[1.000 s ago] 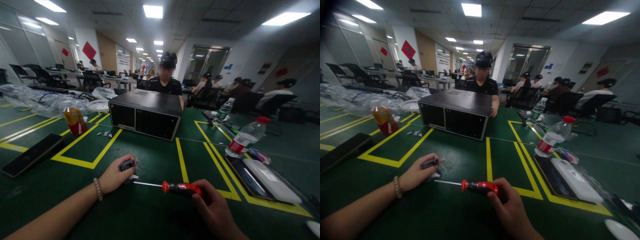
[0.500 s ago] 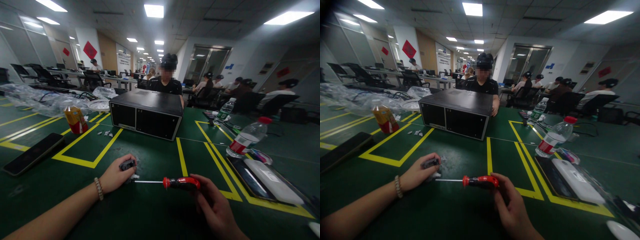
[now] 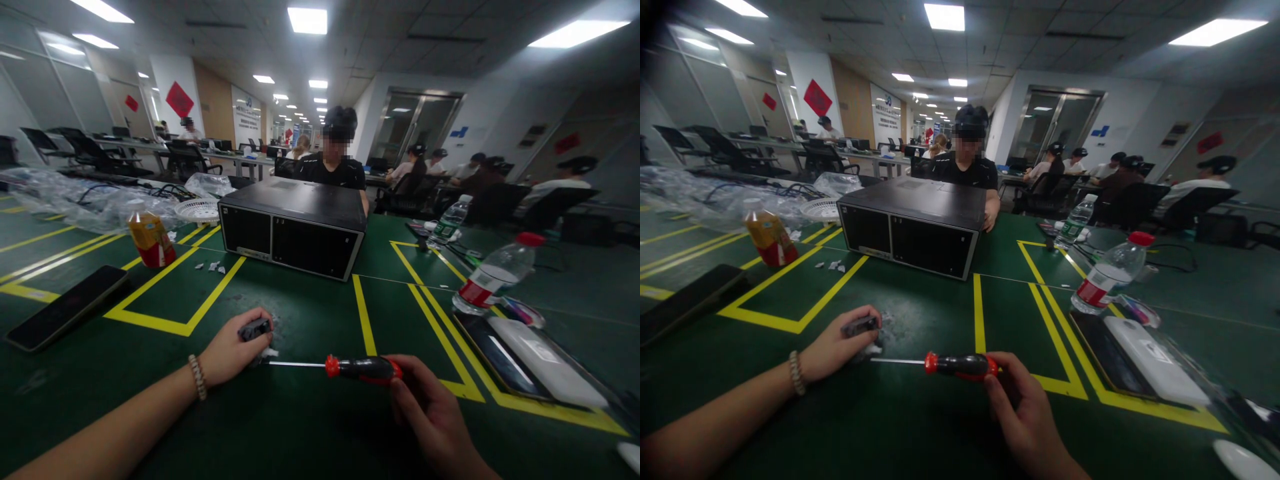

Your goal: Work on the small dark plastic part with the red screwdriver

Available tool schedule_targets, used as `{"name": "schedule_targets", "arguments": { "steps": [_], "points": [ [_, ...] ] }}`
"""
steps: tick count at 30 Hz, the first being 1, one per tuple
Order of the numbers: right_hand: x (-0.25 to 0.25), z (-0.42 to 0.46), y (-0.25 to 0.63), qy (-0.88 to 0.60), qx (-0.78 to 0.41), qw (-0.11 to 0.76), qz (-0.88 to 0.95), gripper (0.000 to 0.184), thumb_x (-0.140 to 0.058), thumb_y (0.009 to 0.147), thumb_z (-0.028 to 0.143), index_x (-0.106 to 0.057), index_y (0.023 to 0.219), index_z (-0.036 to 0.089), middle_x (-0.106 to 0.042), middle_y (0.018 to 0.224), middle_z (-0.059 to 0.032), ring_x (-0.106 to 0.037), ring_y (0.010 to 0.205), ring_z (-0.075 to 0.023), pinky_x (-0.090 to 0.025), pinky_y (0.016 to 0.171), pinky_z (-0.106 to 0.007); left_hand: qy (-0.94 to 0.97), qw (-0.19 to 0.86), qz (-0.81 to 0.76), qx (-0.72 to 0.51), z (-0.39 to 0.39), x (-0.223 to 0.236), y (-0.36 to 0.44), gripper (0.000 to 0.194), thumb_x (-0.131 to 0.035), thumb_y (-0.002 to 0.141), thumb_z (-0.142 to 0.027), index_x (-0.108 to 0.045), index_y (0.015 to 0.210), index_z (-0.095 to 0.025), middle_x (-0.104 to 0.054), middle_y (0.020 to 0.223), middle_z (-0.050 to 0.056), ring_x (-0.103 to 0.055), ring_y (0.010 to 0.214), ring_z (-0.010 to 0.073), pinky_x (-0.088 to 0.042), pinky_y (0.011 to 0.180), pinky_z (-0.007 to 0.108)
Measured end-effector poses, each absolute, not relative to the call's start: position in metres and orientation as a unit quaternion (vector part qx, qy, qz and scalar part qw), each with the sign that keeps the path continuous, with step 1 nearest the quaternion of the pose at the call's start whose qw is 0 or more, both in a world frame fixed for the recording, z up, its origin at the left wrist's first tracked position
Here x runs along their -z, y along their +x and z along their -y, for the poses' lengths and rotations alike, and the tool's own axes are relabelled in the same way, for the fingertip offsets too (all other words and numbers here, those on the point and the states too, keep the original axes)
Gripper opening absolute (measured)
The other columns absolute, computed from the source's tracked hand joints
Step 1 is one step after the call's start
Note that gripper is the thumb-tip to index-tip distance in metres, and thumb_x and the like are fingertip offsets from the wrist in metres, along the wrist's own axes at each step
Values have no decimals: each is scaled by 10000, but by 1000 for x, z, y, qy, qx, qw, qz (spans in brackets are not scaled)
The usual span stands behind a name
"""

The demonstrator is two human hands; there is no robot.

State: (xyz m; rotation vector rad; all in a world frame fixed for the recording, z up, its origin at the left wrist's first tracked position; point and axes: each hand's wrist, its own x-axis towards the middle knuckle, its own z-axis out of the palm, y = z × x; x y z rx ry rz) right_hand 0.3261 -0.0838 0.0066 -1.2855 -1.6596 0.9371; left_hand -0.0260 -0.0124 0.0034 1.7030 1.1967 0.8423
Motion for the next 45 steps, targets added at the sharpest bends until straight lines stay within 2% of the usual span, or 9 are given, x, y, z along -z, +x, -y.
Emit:
{"name": "schedule_targets", "arguments": {
  "steps": [6, 12, 19, 25, 28, 32, 34, 40, 45],
  "points": [
    [-5, 85, 324, -500, -365, 425, 661, 325, -568, 1030, 479, -515, 1280, 279, -667, 821, -21, -597, 562, -164, -520, 485, -275, 677, 446, -478, -338, 12, -2, -27, 187, -608, 909, -337, -601, 1020, -186, -627, 921, 23, -602, 776, 195, -486, 710, 328],
    [-3, 85, 324, -499, -378, 424, 655, 388, -584, 1014, 504, -514, 1312, 266, -655, 778, -11, -598, 567, -175, -525, 495, -281, 682, 442, -477, -334, 12, -1, -28, 198, -611, 915, -354, -607, 1023, -187, -632, 915, 23, -606, 778, 198, -485, 703, 327],
    [-3, 82, 329, -518, -396, 409, 638, 358, -602, 976, 590, -612, 997, 233, -608, 684, 18, -562, 512, -147, -471, 451, -252, 676, 451, -476, -336, 11, -1, -28, 187, -611, 915, -341, -604, 1021, -188, -635, 916, 22, -610, 787, 198, -490, 707, 322],
    [-6, 81, 325, -522, -376, 408, 647, 374, -583, 998, 553, -582, 1190, 232, -635, 713, -2, -595, 544, -172, -517, 479, -278, 675, 446, -479, -340, 12, -2, -27, 178, -608, 909, -337, -603, 1007, -188, -632, 897, 21, -602, 762, 196, -485, 682, 317],
    [-4, 84, 325, -517, -379, 415, 646, 380, -590, 1005, 512, -528, 1277, 254, -679, 819, -30, -617, 582, -179, -546, 504, -287, 678, 440, -480, -341, 12, -1, -26, 158, -604, 910, -326, -606, 994, -192, -629, 886, 16, -597, 759, 191, -475, 682, 310],
    [-6, 86, 324, -512, -384, 414, 648, 397, -602, 1000, 491, -515, 1318, 271, -684, 842, -28, -619, 592, -181, -547, 513, -288, 675, 445, -482, -337, 12, -2, -27, 172, -616, 907, -332, -614, 1010, -195, -640, 922, 25, -608, 785, 197, -485, 706, 319],
    [-8, 86, 324, -520, -383, 407, 646, 397, -597, 996, 520, -547, 1288, 255, -674, 793, -19, -615, 582, -182, -535, 507, -288, 673, 448, -483, -336, 12, -4, -27, 172, -616, 907, -336, -614, 1004, -194, -641, 917, 25, -611, 789, 200, -486, 708, 321],
    [-10, 82, 324, -537, -387, 385, 643, 439, -570, 960, 654, -629, 946, 220, -592, 631, 20, -566, 510, -158, -468, 459, -261, 673, 451, -479, -338, 13, -6, -26, 167, -600, 901, -323, -603, 1004, -192, -641, 924, 27, -613, 793, 200, -493, 720, 326],
    [-9, 82, 322, -540, -379, 399, 637, 425, -584, 977, 606, -589, 1169, 227, -618, 704, 11, -582, 532, -166, -489, 476, -277, 678, 437, -483, -341, 14, -5, -26, 164, -598, 897, -325, -611, 998, -197, -638, 909, 24, -608, 783, 199, -488, 714, 325]
  ]
}}
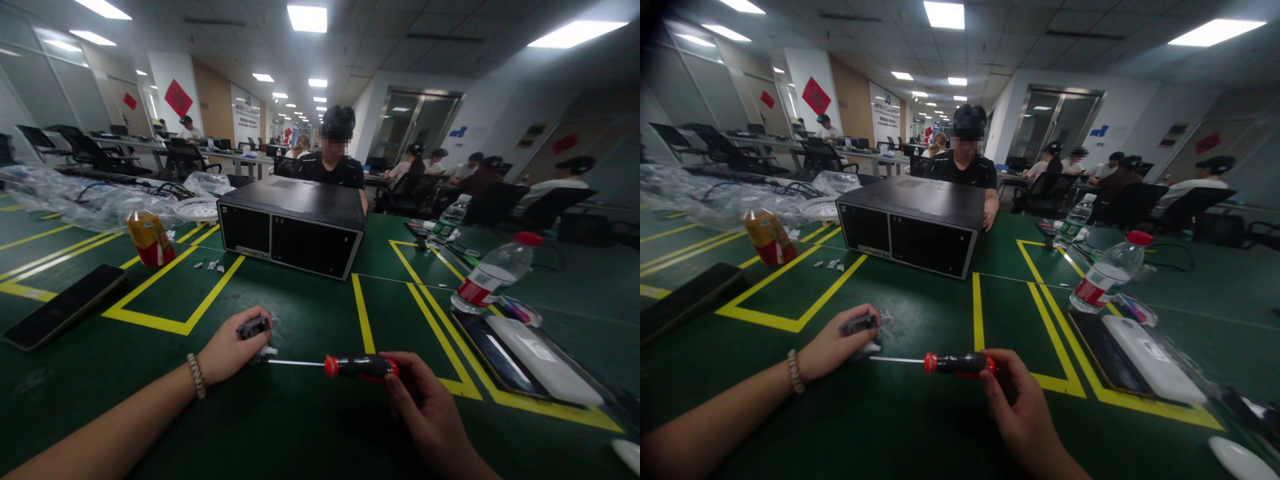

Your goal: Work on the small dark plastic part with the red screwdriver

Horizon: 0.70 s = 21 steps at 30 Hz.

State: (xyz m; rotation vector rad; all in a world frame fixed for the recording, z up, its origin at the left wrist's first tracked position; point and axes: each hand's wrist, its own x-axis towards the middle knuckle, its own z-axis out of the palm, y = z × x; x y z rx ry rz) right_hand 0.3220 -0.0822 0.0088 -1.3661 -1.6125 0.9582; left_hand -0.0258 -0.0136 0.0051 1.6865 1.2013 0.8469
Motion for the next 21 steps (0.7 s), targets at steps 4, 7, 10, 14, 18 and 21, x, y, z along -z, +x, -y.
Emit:
{"name": "schedule_targets", "arguments": {
  "steps": [4, 7, 10, 14, 18, 21],
  "points": [
    [-6, 83, 323, -533, -382, 396, 643, 409, -567, 998, 558, -561, 1250, 237, -651, 790, -23, -606, 560, -181, -525, 491, -305, 672, 440, -486, -344, 14, -6, -26, 174, -614, 891, -341, -621, 992, -200, -647, 923, 31, -607, 786, 202, -486, 709, 325],
    [-6, 84, 322, -526, -378, 402, 648, 424, -596, 995, 494, -520, 1329, 244, -669, 859, -45, -613, 588, -188, -546, 512, -317, 666, 450, -488, -340, 14, -6, -26, 174, -611, 905, -341, -611, 1007, -200, -641, 921, 29, -601, 778, 195, -477, 688, 313],
    [-8, 86, 322, -526, -380, 401, 647, 433, -593, 998, 480, -509, 1351, 242, -658, 799, -26, -603, 578, -189, -532, 502, -302, 669, 449, -484, -340, 13, -5, -26, 162, -606, 909, -325, -605, 1004, -194, -627, 905, 21, -593, 773, 190, -472, 692, 313],
    [-7, 84, 324, -541, -375, 388, 645, 386, -614, 962, 574, -622, 1127, 225, -643, 726, -11, -590, 545, -176, -492, 462, -272, 678, 439, -478, -345, 13, -4, -27, 144, -601, 911, -306, -603, 996, -190, -623, 891, 15, -592, 771, 188, -467, 707, 316],
    [-6, 80, 326, -544, -362, 393, 647, 464, -617, 915, 667, -671, 1031, 221, -631, 646, 5, -572, 488, -167, -474, 427, -262, 683, 430, -484, -338, 12, -3, -27, 150, -608, 909, -308, -609, 1000, -189, -632, 909, 19, -601, 785, 193, -466, 716, 321],
    [-9, 80, 326, -547, -359, 384, 652, 469, -620, 902, 682, -695, 925, 220, -621, 614, 8, -581, 489, -170, -476, 431, -262, 678, 442, -482, -337, 12, -3, -27, 151, -607, 915, -319, -608, 1001, -195, -635, 899, 16, -603, 772, 192, -470, 701, 315]
  ]
}}
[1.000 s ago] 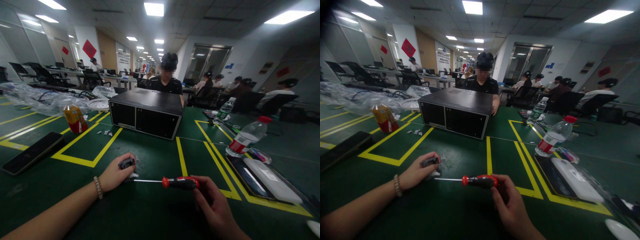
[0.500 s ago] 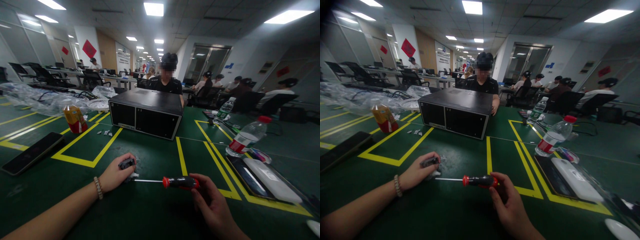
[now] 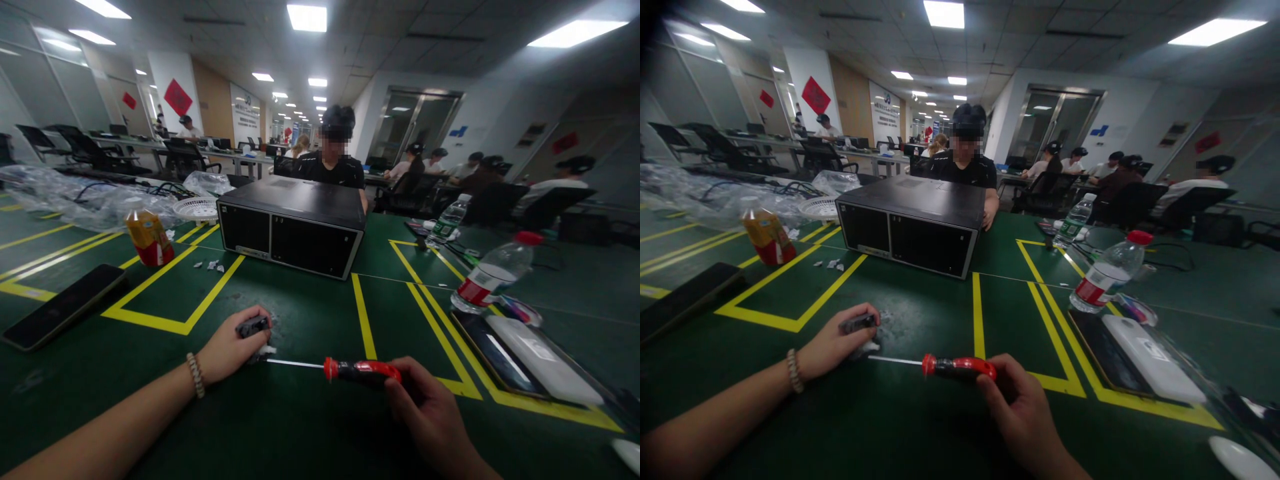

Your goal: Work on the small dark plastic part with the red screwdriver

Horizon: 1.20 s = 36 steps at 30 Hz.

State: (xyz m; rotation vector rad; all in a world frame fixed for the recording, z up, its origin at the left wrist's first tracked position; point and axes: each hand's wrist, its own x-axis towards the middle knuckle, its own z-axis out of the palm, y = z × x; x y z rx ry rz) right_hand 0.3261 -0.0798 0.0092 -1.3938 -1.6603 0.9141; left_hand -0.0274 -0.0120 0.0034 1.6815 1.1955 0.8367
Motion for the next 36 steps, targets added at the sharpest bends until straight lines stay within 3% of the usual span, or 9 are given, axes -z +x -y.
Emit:
{"name": "schedule_targets", "arguments": {
  "steps": [3, 7, 12, 18, 21, 27, 30, 36],
  "points": [
    [-12, 81, 326, -549, -349, 374, 661, 443, -624, 910, 653, -694, 847, 221, -616, 608, 7, -583, 491, -171, -473, 426, -264, 673, 452, -478, -338, 12, -4, -27, 157, -604, 913, -321, -609, 1007, -196, -635, 905, 20, -606, 779, 196, -482, 706, 318],
    [-8, 80, 326, -563, -331, 376, 658, 331, -653, 938, 519, -690, 1107, 237, -697, 734, -20, -635, 537, -196, -519, 446, -296, 671, 448, -483, -339, 13, -6, -27, 160, -606, 906, -322, -613, 1001, -194, -637, 909, 27, -607, 783, 198, -489, 707, 318],
    [-2, 81, 326, -539, -312, 387, 681, 427, -678, 943, 402, -575, 1330, 256, -744, 962, -74, -702, 671, -231, -596, 575, -358, 671, 453, -481, -338, 13, -6, -27, 175, -620, 902, -338, -620, 1002, -195, -647, 911, 27, -616, 787, 197, -493, 705, 311],
    [-5, 86, 328, -519, -347, 379, 683, 490, -533, 1032, 428, -502, 1477, 226, -683, 786, -38, -631, 584, -205, -545, 513, -325, 676, 444, -481, -337, 13, -5, -26, 170, -612, 905, -335, -621, 994, -191, -647, 906, 26, -609, 779, 196, -480, 705, 312],
    [-6, 85, 328, -526, -357, 385, 669, 508, -540, 1023, 494, -534, 1445, 213, -660, 726, -18, -621, 557, -199, -526, 487, -306, 682, 433, -482, -340, 12, -4, -27, 154, -611, 902, -316, -622, 991, -191, -644, 891, 23, -606, 783, 198, -473, 710, 314],
    [-11, 82, 324, -536, -362, 387, 657, 474, -555, 965, 644, -693, 1080, 205, -604, 603, 16, -586, 486, -176, -484, 451, -276, 680, 446, -480, -330, 11, 0, -29, 182, -620, 914, -350, -611, 1015, -199, -648, 915, 25, -612, 785, 198, -482, 718, 320],
    [-13, 81, 322, -545, -353, 389, 653, 476, -571, 952, 648, -707, 1082, 211, -614, 612, 11, -588, 480, -178, -490, 444, -280, 681, 440, -481, -333, 12, -1, -28, 169, -613, 909, -337, -611, 1004, -197, -642, 917, 27, -610, 798, 202, -484, 727, 325],
    [-10, 84, 324, -545, -348, 387, 657, 457, -622, 966, 539, -632, 1305, 233, -665, 712, -17, -619, 541, -198, -525, 456, -298, 681, 440, -477, -338, 14, -6, -26, 161, -606, 895, -322, -603, 994, -195, -633, 917, 27, -604, 781, 197, -488, 710, 320]
  ]
}}
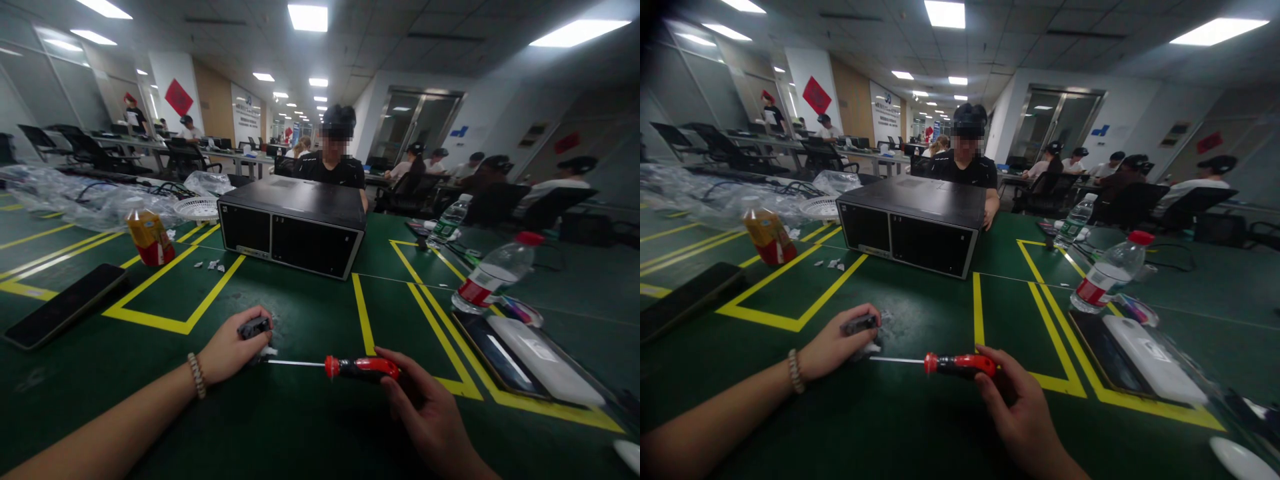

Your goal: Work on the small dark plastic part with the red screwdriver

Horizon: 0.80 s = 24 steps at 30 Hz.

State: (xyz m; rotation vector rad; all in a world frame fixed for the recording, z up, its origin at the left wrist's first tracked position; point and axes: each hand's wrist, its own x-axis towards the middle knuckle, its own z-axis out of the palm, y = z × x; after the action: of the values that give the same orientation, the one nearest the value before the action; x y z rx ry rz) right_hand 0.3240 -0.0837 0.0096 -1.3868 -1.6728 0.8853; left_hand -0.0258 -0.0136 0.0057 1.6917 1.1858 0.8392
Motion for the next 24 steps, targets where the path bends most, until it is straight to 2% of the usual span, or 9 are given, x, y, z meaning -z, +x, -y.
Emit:
{"name": "schedule_targets", "arguments": {
  "steps": [6, 11, 15, 20, 24],
  "points": [
    [-2, 84, 327, -525, -350, 422, 651, 285, -634, 988, 430, -556, 1216, 278, -686, 847, -26, -603, 555, -165, -527, 481, -278, 679, 445, -481, -332, 13, -5, -27, 176, -597, 907, -332, -602, 1014, -191, -630, 934, 29, -602, 780, 195, -489, 707, 323],
    [0, 83, 325, -509, -337, 421, 671, 345, -633, 985, 369, -509, 1296, 284, -685, 917, -47, -631, 613, -183, -546, 515, -291, 681, 438, -481, -336, 13, -6, -26, 180, -602, 901, -332, -607, 1003, -185, -629, 900, 24, -597, 773, 198, -480, 702, 326],
    [-6, 84, 324, -525, -363, 408, 653, 330, -604, 1002, 409, -537, 1287, 257, -677, 841, -32, -623, 594, -185, -536, 502, -289, 682, 430, -484, -340, 13, -7, -25, 156, -596, 896, -309, -615, 983, -181, -629, 892, 22, -593, 780, 196, -473, 718, 325],
    [-11, 83, 324, -536, -370, 384, 655, 298, -597, 993, 517, -638, 1027, 223, -626, 699, 0, -585, 547, -167, -485, 468, -269, 679, 441, -476, -344, 13, -5, -26, 155, -603, 908, -312, -613, 994, -183, -629, 901, 22, -600, 783, 198, -478, 717, 325],
    [-6, 82, 325, -540, -364, 391, 650, 309, -606, 994, 481, -602, 1173, 229, -677, 799, -27, -610, 559, -174, -519, 479, -283, 680, 444, -477, -336, 12, -4, -28, 164, -610, 913, -319, -613, 1012, -188, -638, 935, 30, -611, 803, 204, -486, 726, 334]
  ]
}}
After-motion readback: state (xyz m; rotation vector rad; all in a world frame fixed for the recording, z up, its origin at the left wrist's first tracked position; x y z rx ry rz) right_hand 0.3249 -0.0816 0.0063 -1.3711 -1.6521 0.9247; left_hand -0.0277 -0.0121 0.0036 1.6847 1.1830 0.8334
